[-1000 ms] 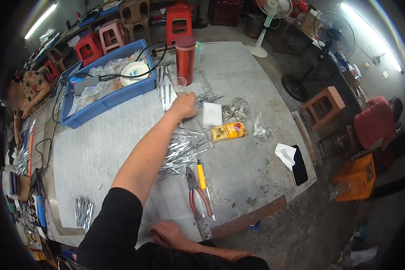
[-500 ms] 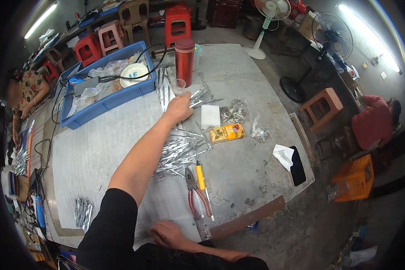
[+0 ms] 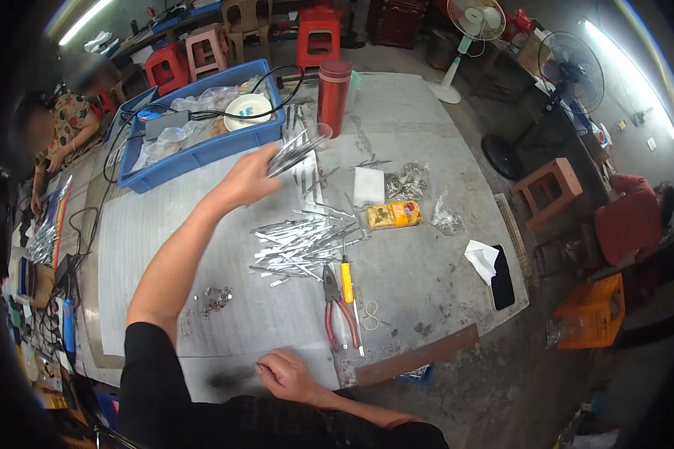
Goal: The person assembles metal strips and small fasteners by hand, gathers a batch of assembled metal strips from the table and places them into a blue container, and assembles additional metal pieces.
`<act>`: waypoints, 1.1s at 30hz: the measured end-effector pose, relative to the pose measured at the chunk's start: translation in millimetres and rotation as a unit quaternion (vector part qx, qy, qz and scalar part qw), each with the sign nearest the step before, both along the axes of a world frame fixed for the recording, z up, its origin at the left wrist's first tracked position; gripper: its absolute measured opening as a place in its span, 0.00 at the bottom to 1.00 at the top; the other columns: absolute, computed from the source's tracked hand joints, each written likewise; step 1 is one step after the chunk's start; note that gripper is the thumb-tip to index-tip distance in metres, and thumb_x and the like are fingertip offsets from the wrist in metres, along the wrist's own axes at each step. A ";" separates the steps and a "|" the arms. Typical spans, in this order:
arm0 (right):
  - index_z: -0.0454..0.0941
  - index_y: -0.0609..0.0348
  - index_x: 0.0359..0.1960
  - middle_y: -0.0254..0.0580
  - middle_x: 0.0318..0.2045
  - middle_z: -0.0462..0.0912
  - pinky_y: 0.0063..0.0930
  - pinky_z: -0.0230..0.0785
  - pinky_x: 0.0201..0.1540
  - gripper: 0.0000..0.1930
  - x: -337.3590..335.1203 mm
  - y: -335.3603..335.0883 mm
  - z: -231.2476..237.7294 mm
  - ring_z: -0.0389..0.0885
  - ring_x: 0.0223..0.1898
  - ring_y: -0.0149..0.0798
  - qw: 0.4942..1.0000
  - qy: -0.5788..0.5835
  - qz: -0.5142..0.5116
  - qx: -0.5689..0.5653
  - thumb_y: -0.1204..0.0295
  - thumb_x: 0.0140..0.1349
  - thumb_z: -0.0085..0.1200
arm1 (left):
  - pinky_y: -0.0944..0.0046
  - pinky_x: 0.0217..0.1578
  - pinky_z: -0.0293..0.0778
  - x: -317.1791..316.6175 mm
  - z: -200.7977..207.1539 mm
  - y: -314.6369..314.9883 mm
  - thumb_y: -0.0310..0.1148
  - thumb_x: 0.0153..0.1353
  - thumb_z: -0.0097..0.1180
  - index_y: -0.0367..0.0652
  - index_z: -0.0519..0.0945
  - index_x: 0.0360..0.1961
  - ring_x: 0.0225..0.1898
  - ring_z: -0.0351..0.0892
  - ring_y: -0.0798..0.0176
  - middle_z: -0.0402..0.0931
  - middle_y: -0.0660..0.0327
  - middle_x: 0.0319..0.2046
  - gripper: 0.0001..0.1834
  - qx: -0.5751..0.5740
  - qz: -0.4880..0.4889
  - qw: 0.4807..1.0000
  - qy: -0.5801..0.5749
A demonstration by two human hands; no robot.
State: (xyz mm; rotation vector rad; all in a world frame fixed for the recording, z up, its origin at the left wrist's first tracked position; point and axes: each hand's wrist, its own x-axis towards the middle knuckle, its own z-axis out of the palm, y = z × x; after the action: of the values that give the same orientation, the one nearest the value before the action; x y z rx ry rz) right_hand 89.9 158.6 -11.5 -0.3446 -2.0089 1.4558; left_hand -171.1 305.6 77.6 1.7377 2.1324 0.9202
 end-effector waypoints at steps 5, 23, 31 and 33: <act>0.71 0.63 0.23 0.42 0.18 0.71 0.29 0.60 0.22 0.03 2.4 2.4 1.8 0.70 0.19 0.40 0.999 -0.032 0.011 -0.011 0.78 0.49 0.53 | 0.54 0.30 0.65 -28.4 -3.7 -95.3 0.26 0.41 0.48 0.35 0.66 0.32 0.28 0.71 0.45 0.70 0.45 0.23 0.14 -0.142 0.084 0.986 -0.025; 0.71 0.64 0.22 0.43 0.18 0.71 0.29 0.61 0.22 0.04 -0.7 -2.5 8.4 0.69 0.19 0.41 0.998 -0.053 -0.018 0.002 0.78 0.50 0.52 | 0.52 0.35 0.66 -60.9 -48.9 -222.3 0.24 0.39 0.48 0.37 0.68 0.34 0.35 0.71 0.42 0.72 0.44 0.28 0.16 -0.226 0.153 0.961 0.036; 0.70 0.64 0.22 0.43 0.17 0.71 0.29 0.60 0.21 0.03 -0.2 -3.3 5.6 0.68 0.18 0.40 0.999 -0.046 -0.024 0.006 0.79 0.50 0.52 | 0.53 0.35 0.65 -55.5 -55.8 -234.3 0.24 0.39 0.48 0.36 0.67 0.33 0.34 0.71 0.43 0.71 0.45 0.27 0.15 -0.195 0.155 0.967 0.062; 0.70 0.65 0.22 0.43 0.17 0.71 0.29 0.59 0.21 0.03 -0.6 -4.2 5.2 0.68 0.18 0.40 0.999 -0.047 -0.021 0.000 0.79 0.50 0.52 | 0.53 0.35 0.65 -54.5 -55.4 -235.8 0.24 0.39 0.48 0.36 0.67 0.33 0.34 0.71 0.44 0.71 0.46 0.27 0.15 -0.194 0.158 0.966 0.060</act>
State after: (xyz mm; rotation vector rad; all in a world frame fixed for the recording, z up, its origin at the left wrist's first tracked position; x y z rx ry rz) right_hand 89.3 154.4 -6.4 -0.4601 -2.0629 1.4366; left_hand -225.6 69.8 22.2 1.3157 2.5088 0.4241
